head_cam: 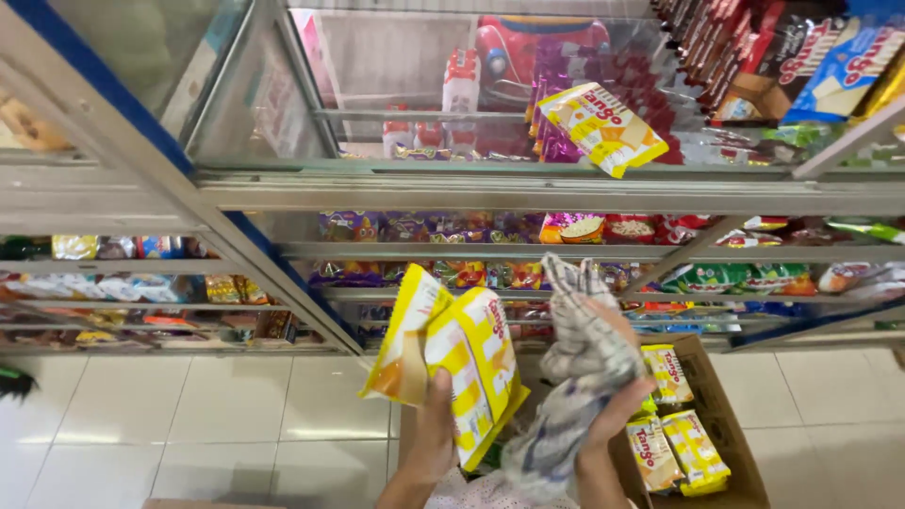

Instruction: Restocking and organizing snack packets from a box into a glass display case.

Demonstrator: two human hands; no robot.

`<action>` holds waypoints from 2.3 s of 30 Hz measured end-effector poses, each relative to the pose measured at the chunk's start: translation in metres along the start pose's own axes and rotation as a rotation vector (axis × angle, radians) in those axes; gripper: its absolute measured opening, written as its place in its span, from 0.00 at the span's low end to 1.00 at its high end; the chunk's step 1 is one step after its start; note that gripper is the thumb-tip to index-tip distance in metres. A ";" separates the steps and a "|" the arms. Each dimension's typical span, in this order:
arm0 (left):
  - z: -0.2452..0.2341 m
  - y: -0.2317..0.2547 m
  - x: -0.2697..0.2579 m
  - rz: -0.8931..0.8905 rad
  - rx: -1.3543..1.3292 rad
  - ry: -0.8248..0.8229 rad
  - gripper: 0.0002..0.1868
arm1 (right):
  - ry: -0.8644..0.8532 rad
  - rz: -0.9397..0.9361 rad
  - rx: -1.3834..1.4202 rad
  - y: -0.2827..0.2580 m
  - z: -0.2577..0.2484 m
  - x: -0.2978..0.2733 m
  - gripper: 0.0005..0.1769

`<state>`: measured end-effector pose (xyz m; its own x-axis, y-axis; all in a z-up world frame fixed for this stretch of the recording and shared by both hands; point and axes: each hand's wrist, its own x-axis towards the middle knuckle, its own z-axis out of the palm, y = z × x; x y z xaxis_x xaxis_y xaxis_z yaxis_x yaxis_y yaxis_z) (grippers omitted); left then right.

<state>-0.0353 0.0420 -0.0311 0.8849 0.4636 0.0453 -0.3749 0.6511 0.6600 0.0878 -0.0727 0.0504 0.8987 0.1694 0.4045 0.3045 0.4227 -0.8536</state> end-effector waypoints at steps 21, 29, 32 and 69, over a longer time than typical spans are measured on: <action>0.097 0.054 0.062 0.058 -0.153 0.231 0.38 | -0.625 -1.000 -0.874 -0.022 -0.013 0.048 0.20; 0.082 0.005 0.088 0.175 -0.044 0.178 0.38 | -0.207 -0.924 -0.725 0.014 -0.045 0.072 0.16; 0.090 0.012 0.110 0.214 0.086 0.099 0.36 | 0.028 -0.469 -0.486 0.023 -0.043 0.093 0.20; 0.113 -0.051 0.113 -0.116 0.554 -0.279 0.44 | -0.380 -0.540 -0.888 0.015 -0.069 0.065 0.34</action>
<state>0.1152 -0.0067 0.0254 0.9780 0.1855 0.0951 -0.1397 0.2447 0.9595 0.1719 -0.1166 0.0413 0.4704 0.4819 0.7392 0.8823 -0.2401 -0.4049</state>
